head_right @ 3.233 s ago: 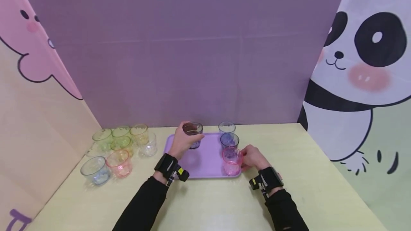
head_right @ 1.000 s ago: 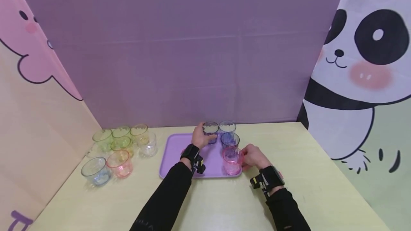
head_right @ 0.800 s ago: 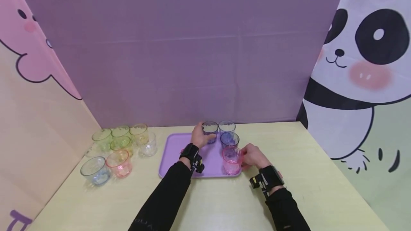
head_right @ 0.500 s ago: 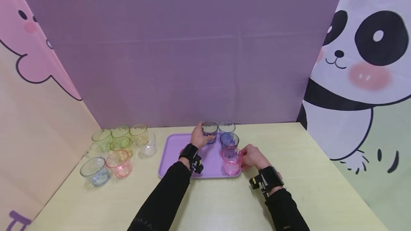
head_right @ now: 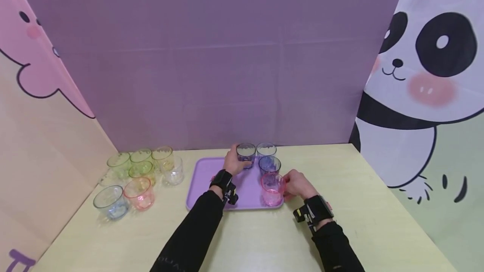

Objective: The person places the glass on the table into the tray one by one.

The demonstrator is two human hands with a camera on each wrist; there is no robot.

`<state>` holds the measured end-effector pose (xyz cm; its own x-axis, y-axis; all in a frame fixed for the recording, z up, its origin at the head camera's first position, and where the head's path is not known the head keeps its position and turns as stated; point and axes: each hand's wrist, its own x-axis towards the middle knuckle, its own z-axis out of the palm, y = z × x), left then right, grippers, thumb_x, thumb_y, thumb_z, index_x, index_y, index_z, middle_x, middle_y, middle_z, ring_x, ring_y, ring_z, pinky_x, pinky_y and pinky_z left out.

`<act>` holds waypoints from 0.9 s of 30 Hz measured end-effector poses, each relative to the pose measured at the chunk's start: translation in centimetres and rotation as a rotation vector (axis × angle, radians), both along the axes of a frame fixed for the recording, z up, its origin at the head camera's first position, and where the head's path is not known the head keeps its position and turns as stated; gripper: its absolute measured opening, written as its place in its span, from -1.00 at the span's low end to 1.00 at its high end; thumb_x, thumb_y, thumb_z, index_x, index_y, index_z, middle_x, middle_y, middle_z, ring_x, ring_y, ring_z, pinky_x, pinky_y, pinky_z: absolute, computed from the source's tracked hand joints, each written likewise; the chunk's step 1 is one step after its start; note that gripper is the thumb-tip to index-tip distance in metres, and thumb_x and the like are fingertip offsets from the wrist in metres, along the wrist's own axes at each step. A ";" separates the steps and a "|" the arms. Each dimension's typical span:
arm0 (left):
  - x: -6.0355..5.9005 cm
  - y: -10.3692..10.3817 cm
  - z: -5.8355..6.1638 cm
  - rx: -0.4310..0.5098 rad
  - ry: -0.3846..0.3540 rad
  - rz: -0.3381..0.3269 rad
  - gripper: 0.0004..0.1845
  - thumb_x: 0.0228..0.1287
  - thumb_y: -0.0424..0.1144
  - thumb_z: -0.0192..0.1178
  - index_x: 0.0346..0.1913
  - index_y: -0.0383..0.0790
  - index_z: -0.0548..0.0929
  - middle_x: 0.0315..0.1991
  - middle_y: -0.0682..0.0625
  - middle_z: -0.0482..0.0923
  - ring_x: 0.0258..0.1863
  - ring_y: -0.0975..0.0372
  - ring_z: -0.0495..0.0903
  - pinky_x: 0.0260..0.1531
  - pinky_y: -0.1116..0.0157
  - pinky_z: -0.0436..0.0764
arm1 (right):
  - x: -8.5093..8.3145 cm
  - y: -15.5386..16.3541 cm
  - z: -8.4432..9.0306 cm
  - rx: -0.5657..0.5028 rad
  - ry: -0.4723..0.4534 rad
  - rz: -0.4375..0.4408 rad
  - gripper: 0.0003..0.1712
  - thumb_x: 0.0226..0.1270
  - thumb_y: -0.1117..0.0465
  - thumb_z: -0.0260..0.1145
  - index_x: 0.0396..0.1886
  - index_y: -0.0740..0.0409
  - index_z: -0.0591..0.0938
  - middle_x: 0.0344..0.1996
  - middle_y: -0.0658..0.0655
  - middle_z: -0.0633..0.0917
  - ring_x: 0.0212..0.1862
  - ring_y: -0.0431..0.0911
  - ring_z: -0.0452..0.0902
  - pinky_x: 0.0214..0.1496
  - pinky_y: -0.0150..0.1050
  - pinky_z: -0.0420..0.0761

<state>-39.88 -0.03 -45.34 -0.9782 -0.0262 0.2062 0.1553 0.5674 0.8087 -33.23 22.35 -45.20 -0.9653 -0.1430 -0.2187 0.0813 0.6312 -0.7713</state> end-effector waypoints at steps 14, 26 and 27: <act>0.9 -3.7 1.2 -0.018 -0.142 0.023 -0.07 -0.17 -0.46 0.28 0.33 -0.42 0.05 0.14 -0.40 0.32 0.14 -0.12 0.34 0.15 0.09 0.34 | 0.1 -0.1 0.1 0.008 -0.017 0.000 -0.72 -0.06 0.48 0.29 -0.25 0.38 0.62 -0.44 0.16 0.64 -0.54 -0.05 0.58 -0.45 -0.20 0.62; 2.4 -7.8 2.1 0.078 -0.080 0.064 -0.29 0.03 -0.15 0.27 0.23 -0.40 0.30 0.09 -0.27 0.43 0.09 -0.07 0.41 0.09 0.08 0.39 | -0.1 0.2 0.1 -0.003 -0.018 0.007 -0.72 -0.07 0.48 0.29 -0.25 0.38 0.63 -0.45 0.17 0.64 -0.54 -0.05 0.59 -0.45 -0.20 0.63; 2.6 -8.1 2.2 0.072 -0.064 0.068 -0.29 0.04 -0.13 0.27 0.22 -0.40 0.31 0.08 -0.27 0.44 0.08 -0.07 0.42 0.09 0.08 0.39 | 0.0 0.2 0.1 -0.001 -0.015 0.007 -0.73 -0.07 0.48 0.29 -0.26 0.38 0.63 -0.45 0.17 0.64 -0.54 -0.05 0.59 -0.45 -0.20 0.63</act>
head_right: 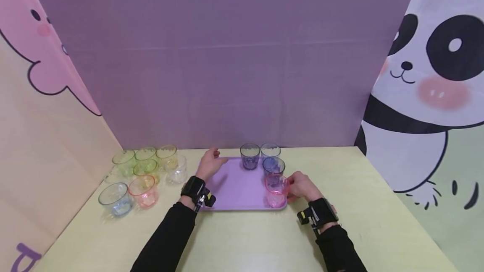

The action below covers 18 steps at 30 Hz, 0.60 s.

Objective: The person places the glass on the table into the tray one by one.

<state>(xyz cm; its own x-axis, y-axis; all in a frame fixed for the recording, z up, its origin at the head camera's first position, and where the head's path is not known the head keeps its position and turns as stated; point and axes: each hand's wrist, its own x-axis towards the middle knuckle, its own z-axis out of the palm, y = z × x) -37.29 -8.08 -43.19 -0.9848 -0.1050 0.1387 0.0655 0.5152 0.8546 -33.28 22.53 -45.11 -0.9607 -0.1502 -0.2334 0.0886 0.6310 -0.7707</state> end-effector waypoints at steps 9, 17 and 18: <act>1.7 -2.4 1.2 -0.148 0.208 0.065 -0.43 0.07 -0.10 0.23 0.05 -0.45 0.45 -0.01 -0.31 0.48 0.01 -0.07 0.45 0.03 0.09 0.42 | -0.1 0.0 -0.2 0.002 -0.001 -0.008 -0.72 -0.08 0.49 0.28 -0.26 0.38 0.63 -0.43 0.17 0.63 -0.54 -0.06 0.58 -0.47 -0.20 0.63; 3.3 -4.2 0.9 -0.204 0.221 0.108 -0.37 0.10 -0.15 0.23 0.17 -0.46 0.36 0.09 -0.33 0.38 0.10 -0.11 0.37 0.10 0.05 0.36 | -0.1 0.1 -0.2 -0.006 -0.002 0.002 -0.73 -0.09 0.48 0.29 -0.27 0.37 0.63 -0.41 0.17 0.64 -0.53 -0.05 0.57 -0.46 -0.21 0.63; 3.5 -4.4 0.9 -0.226 0.228 0.121 -0.36 0.10 -0.15 0.23 0.18 -0.46 0.34 0.10 -0.34 0.37 0.11 -0.11 0.35 0.12 0.05 0.34 | -0.1 0.0 -0.1 -0.006 0.002 0.004 -0.72 -0.09 0.48 0.29 -0.27 0.37 0.63 -0.42 0.17 0.64 -0.53 -0.05 0.57 -0.47 -0.21 0.63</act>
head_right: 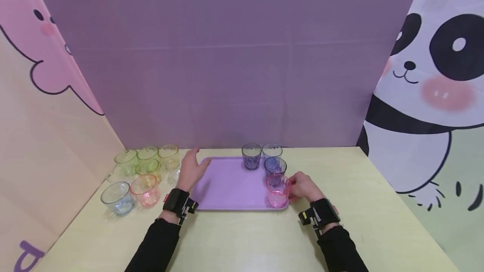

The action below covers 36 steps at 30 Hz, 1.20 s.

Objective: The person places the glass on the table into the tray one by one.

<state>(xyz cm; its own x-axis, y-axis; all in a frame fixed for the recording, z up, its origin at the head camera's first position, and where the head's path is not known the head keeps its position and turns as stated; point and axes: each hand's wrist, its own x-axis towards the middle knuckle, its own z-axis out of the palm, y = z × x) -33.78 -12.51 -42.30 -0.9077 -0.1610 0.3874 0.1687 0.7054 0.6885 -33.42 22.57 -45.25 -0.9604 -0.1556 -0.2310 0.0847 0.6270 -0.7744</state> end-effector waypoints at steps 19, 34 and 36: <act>1.1 -3.5 -0.6 -0.287 0.017 0.222 -0.29 -0.01 -0.14 0.32 0.05 -0.64 0.33 -0.02 -0.50 0.33 0.08 -0.21 0.26 0.14 -0.01 0.22 | -0.2 -0.1 0.1 -0.005 -0.017 -0.009 -0.71 -0.05 0.49 0.28 -0.23 0.40 0.61 -0.41 0.19 0.62 -0.52 -0.05 0.58 -0.46 -0.20 0.63; 0.6 -4.5 -2.2 -0.197 -0.006 0.259 -0.29 -0.07 -0.33 0.34 0.12 -0.57 0.25 0.03 -0.52 0.19 0.05 -0.25 0.21 0.06 -0.09 0.29 | 0.2 -0.1 0.1 0.021 0.028 -0.016 -0.74 -0.09 0.50 0.27 -0.31 0.32 0.66 -0.51 0.16 0.63 -0.60 -0.07 0.57 -0.52 -0.22 0.63; 0.6 -4.5 -2.2 -0.196 -0.015 0.264 -0.27 -0.07 -0.34 0.34 0.14 -0.57 0.22 0.04 -0.54 0.18 0.05 -0.26 0.20 0.05 -0.10 0.29 | 0.2 -0.1 0.1 0.033 0.018 -0.009 -0.76 -0.07 0.49 0.28 -0.31 0.32 0.66 -0.51 0.15 0.63 -0.59 -0.07 0.57 -0.51 -0.22 0.63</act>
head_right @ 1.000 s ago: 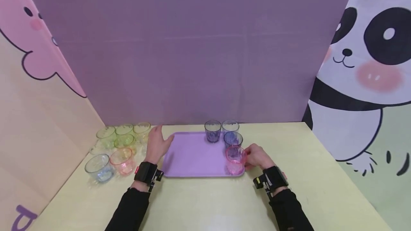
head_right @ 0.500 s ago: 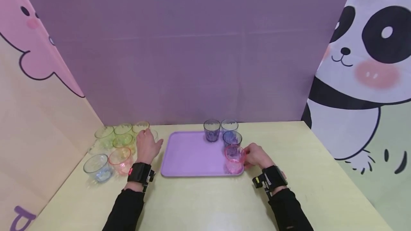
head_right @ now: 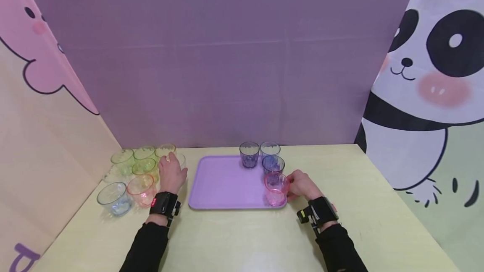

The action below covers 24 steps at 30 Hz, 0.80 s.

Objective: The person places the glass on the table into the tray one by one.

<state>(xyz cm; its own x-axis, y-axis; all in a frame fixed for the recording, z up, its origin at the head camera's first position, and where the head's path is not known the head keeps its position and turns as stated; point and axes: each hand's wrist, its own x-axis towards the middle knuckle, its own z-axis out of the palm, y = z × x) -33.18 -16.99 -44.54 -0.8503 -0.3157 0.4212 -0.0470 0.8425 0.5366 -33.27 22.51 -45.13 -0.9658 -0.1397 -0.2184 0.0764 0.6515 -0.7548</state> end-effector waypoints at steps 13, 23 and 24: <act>-0.2 -0.2 -0.2 0.097 -0.054 0.001 -0.14 -0.07 -0.35 0.36 0.22 -0.62 0.09 0.04 -0.49 0.11 0.01 -0.29 0.26 0.04 -0.10 0.34 | -0.1 0.0 -0.2 -0.010 0.007 -0.003 -0.72 -0.09 0.53 0.24 -0.29 0.33 0.65 -0.48 0.16 0.63 -0.58 -0.06 0.56 -0.51 -0.22 0.63; -0.4 -0.2 0.4 0.137 -0.023 0.006 -0.08 -0.23 -0.27 0.48 0.16 -0.61 0.16 0.00 -0.42 0.13 -0.07 -0.18 0.35 -0.01 0.02 0.45 | 0.0 -0.1 -0.2 -0.003 0.007 -0.004 -0.70 -0.07 0.54 0.23 -0.25 0.36 0.64 -0.46 0.16 0.63 -0.58 -0.06 0.56 -0.51 -0.22 0.63; -0.4 -0.2 0.5 0.142 -0.011 0.013 -0.10 -0.25 -0.26 0.48 0.13 -0.60 0.19 0.00 -0.40 0.13 -0.08 -0.16 0.35 -0.01 0.04 0.46 | 0.0 -0.1 -0.2 -0.002 0.007 -0.007 -0.70 -0.08 0.54 0.23 -0.26 0.36 0.64 -0.47 0.16 0.63 -0.58 -0.06 0.56 -0.51 -0.23 0.63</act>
